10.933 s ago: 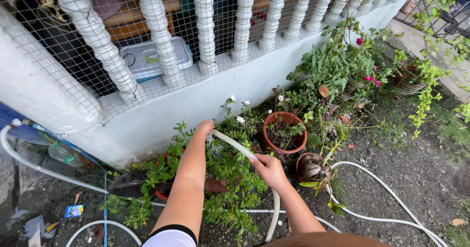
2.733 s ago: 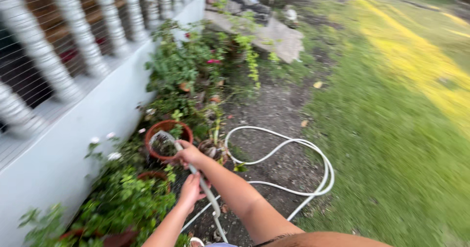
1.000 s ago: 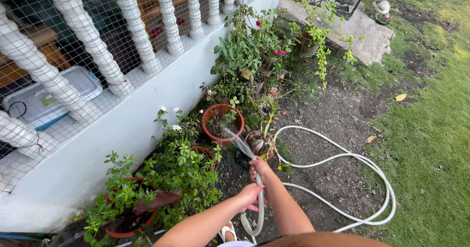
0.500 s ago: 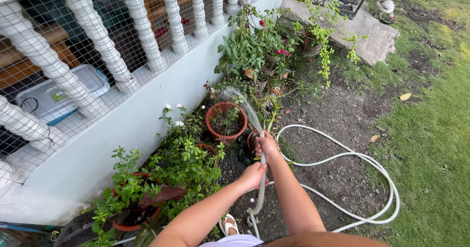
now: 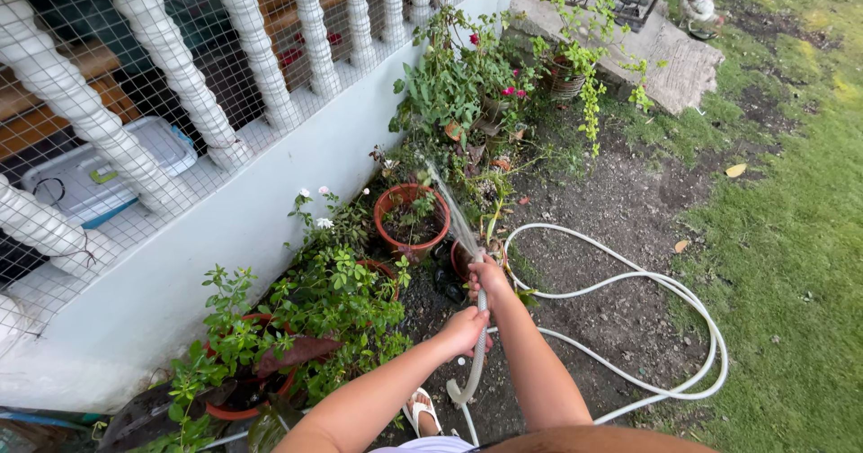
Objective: The person waters potted plants and garden foliage using a hose, moving the water stream between various containers and soil areas.
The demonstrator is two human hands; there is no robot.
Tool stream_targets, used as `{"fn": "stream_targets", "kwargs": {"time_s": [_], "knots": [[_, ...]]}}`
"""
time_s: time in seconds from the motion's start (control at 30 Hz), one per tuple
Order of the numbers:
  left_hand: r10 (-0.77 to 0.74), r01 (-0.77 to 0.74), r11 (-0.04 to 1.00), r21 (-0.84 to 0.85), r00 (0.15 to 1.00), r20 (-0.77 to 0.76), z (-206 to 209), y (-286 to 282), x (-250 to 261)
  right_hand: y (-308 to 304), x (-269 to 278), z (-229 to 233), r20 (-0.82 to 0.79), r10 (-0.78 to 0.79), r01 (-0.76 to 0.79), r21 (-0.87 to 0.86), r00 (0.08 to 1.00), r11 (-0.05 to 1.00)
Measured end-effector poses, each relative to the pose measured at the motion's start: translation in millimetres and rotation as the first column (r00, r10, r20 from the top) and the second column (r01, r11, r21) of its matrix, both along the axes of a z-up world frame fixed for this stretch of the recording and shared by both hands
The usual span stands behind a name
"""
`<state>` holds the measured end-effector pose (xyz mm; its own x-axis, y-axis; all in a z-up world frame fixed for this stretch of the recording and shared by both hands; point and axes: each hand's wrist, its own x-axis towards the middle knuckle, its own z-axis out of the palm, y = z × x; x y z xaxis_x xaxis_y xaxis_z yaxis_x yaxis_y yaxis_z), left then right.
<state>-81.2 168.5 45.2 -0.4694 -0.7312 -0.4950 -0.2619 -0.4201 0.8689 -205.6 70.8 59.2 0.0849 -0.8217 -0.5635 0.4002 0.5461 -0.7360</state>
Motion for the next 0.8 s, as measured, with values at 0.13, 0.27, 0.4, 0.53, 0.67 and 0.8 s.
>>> {"fn": "stream_targets", "kwargs": {"time_s": [0.13, 0.27, 0.4, 0.53, 0.67, 0.8], "knots": [[0.016, -0.014, 0.998, 0.068, 0.999, -0.029, -14, 13, 4, 12, 3, -19, 0.035, -0.022, 0.021, 0.026, 0.999, 0.999], [-0.007, 0.007, 0.999, 0.040, 1.000, -0.013, -22, 24, 13, 26, 10, -25, 0.048, -0.023, 0.022, 0.022, 0.999, 1.000], [0.000, 0.001, 0.998, 0.063, 1.000, -0.018, -14, 39, 18, 41, 15, -28, 0.066, -0.056, 0.051, 0.070, 0.996, 0.996], [-0.104, 0.157, 0.958, -0.238, 0.970, 0.221, 12, 63, 28, 66, 11, -42, 0.137, -0.135, 0.130, 0.045, 0.981, 0.990], [-0.215, 0.312, 0.913, -0.263, 0.916, 0.338, 29, 79, 32, 95, 1, -50, 0.195, -0.309, 0.307, 0.040, 0.931, 0.951], [-0.264, 0.404, 0.869, -0.284, 0.866, 0.425, 23, 96, 31, 126, -4, -55, 0.168, -0.427, 0.414, 0.105, 0.889, 0.904]]}}
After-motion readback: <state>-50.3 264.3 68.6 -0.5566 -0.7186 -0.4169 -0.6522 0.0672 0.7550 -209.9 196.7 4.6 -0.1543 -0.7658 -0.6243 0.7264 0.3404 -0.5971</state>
